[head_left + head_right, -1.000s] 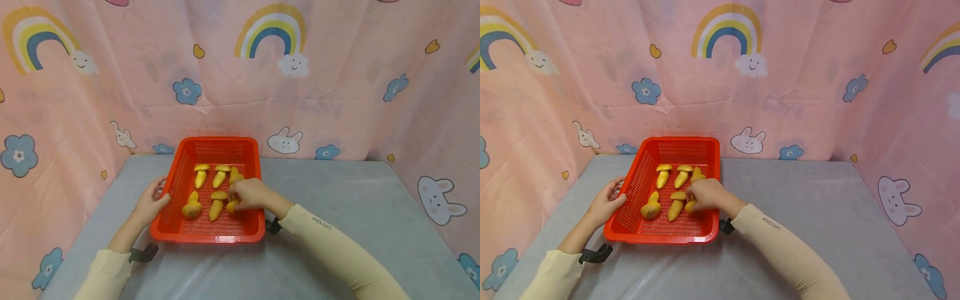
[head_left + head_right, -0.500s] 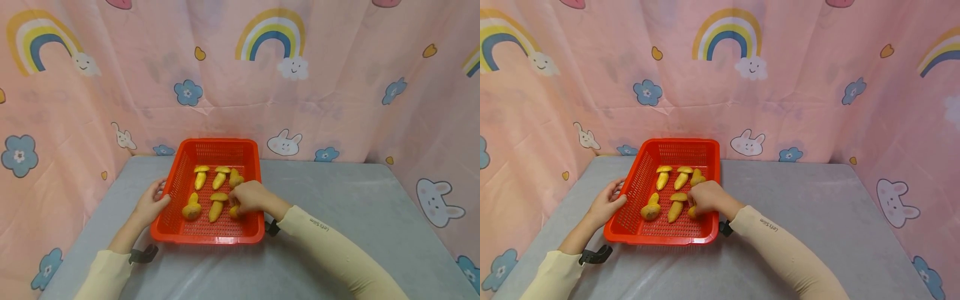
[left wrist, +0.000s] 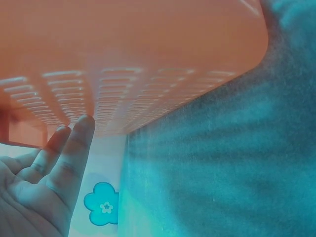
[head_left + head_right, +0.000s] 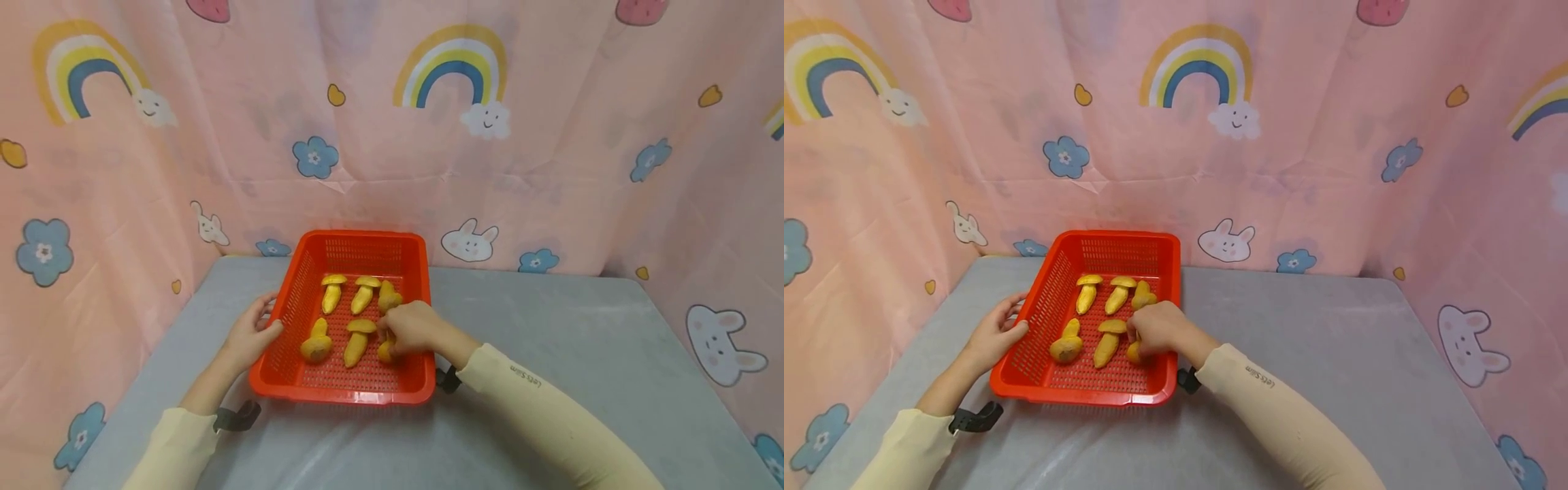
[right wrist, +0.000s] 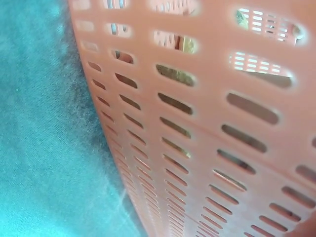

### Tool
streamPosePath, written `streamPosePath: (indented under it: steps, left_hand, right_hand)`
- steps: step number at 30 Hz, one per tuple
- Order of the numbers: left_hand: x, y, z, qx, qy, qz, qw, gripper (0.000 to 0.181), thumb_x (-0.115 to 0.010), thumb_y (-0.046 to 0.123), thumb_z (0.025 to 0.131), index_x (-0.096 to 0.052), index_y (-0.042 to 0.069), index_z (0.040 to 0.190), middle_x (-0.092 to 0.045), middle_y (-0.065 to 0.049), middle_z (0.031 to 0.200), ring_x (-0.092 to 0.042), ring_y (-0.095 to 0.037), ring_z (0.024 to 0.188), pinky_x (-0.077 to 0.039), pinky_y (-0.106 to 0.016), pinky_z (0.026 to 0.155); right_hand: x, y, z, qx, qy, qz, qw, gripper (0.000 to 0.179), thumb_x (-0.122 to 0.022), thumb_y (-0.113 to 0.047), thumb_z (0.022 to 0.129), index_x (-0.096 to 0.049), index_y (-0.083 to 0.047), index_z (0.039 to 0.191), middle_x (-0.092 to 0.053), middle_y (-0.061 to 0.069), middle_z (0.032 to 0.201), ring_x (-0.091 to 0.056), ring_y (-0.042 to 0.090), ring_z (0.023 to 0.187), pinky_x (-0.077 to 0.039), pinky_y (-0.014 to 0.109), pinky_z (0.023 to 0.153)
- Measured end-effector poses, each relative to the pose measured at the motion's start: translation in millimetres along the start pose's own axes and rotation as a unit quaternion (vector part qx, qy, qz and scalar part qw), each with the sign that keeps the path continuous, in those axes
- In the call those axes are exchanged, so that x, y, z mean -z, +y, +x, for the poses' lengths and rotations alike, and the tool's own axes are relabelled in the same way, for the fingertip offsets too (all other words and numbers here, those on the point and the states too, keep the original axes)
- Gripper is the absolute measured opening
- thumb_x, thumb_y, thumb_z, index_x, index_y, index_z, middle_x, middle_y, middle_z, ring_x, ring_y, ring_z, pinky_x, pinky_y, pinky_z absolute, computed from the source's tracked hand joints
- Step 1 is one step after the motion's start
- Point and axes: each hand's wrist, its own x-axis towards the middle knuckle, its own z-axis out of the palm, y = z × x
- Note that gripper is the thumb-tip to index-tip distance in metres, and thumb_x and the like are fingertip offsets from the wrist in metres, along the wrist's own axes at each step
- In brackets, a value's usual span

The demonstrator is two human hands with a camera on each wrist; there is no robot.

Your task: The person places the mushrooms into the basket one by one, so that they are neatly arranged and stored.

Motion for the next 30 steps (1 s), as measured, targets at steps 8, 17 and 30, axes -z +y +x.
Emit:
streamPosePath:
  steps: [8,17,30]
  left_hand:
    - [-3.5,-0.9,1.1,0.013,0.007,0.016,0.9998,0.059,-0.051,0.008,0.094,-0.028,-0.001,0.147,-0.051,-0.027,0.126,-0.059,-0.04,0.111,-0.056,-0.046,0.086]
    - [-5.5,-0.9,1.6,0.012,0.013,0.013,0.9998,0.058,-0.051,0.008,0.093,-0.029,-0.001,0.147,-0.051,-0.026,0.125,-0.06,-0.038,0.109,-0.057,-0.044,0.085]
    - [5.9,21.8,3.7,-0.074,0.022,0.193,0.9783,0.058,-0.059,0.015,0.092,-0.038,-0.004,0.142,-0.051,-0.025,0.131,-0.057,-0.039,0.112,-0.053,-0.052,0.089]
  right_hand:
    - [-0.6,2.7,-0.3,0.006,0.006,-0.009,0.9999,0.01,-0.076,-0.027,0.074,-0.07,-0.028,0.082,-0.054,-0.012,0.066,-0.049,0.008,0.062,-0.041,0.025,0.058]
    - [0.6,6.7,-3.1,0.023,0.04,0.024,0.9987,0.018,-0.072,-0.031,0.078,-0.072,-0.024,0.095,-0.063,-0.006,0.081,-0.052,0.01,0.068,-0.043,0.026,0.06]
    - [38.9,40.8,-55.3,0.031,0.252,0.122,0.9595,0.027,-0.069,-0.017,0.083,-0.067,-0.01,0.11,-0.064,0.005,0.108,-0.059,0.024,0.101,-0.053,0.041,0.089]
